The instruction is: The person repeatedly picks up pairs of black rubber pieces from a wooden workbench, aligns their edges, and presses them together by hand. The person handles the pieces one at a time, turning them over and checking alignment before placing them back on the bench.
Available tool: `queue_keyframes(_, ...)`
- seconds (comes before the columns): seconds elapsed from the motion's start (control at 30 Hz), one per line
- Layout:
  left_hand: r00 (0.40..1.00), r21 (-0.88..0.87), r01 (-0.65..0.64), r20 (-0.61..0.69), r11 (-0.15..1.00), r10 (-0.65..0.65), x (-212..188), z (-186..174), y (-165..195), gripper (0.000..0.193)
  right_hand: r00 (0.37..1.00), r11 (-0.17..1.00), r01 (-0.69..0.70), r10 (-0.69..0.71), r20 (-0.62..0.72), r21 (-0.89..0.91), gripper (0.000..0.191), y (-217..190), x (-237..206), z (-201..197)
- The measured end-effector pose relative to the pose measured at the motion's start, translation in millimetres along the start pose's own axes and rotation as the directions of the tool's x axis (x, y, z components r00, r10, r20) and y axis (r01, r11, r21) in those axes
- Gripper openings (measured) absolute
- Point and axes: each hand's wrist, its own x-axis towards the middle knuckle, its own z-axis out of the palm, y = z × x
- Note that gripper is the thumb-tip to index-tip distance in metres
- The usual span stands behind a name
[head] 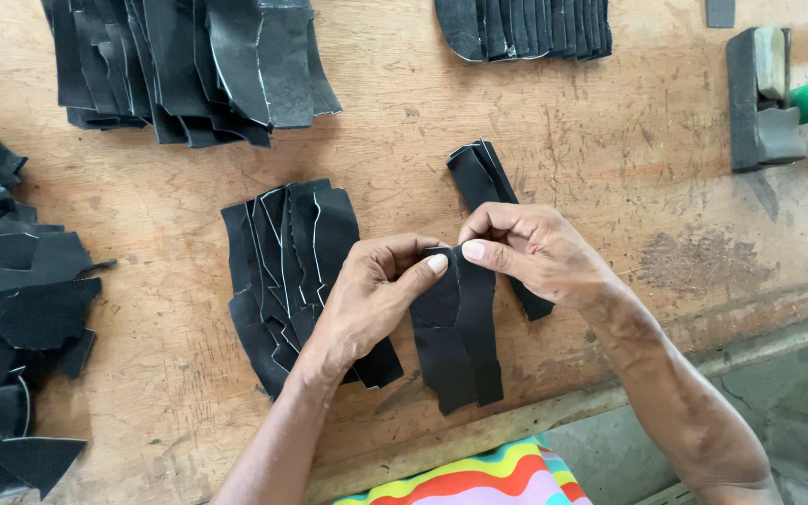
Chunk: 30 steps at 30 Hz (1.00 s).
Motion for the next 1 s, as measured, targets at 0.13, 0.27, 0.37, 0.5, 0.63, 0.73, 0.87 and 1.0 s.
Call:
queue_keyframes(0.13,1.000,0.005,0.018,-0.016,1.000,-0.018,0,0,2,0.020,1.000,0.999,0.023,-0.023,0.004,-0.043,0.011,-11,-2,5)
queue_keyframes(0.27,0.995,0.098,0.041,-0.090,0.994,-0.033,-5,6,3,0.019,0.998,0.982,-0.003,-0.010,-0.068,-0.187,0.010,-20,-4,16)
queue_keyframes(0.37,0.993,0.112,0.028,-0.120,0.993,-0.014,-4,8,1,0.019,0.981,0.903,-0.124,0.050,-0.187,-0.412,0.012,-23,-6,22)
queue_keyframes(0.5,0.999,-0.180,-0.046,0.009,0.983,0.048,1,9,-4,0.030,0.984,0.996,-0.082,0.077,-0.158,-0.025,0.020,-20,8,11)
queue_keyframes(0.63,0.998,-0.223,-0.016,-0.066,0.975,0.002,5,6,-7,0.035,0.995,0.985,-0.095,0.100,-0.029,0.145,0.043,-13,6,11)
queue_keyframes(0.73,0.991,-0.194,-0.039,-0.132,0.980,0.013,6,2,-5,0.033,0.991,0.980,-0.133,0.132,0.016,0.148,0.062,-9,-2,18)
queue_keyframes(0.87,0.980,-0.123,-0.123,-0.174,0.985,0.100,3,7,-2,0.032,0.985,0.983,-0.164,0.167,-0.036,0.086,0.063,-7,-11,26)
queue_keyframes(1.0,0.972,-0.105,-0.085,-0.228,0.991,0.059,2,10,1,0.026,0.986,0.972,-0.152,0.162,-0.038,0.181,0.061,-3,-12,31)
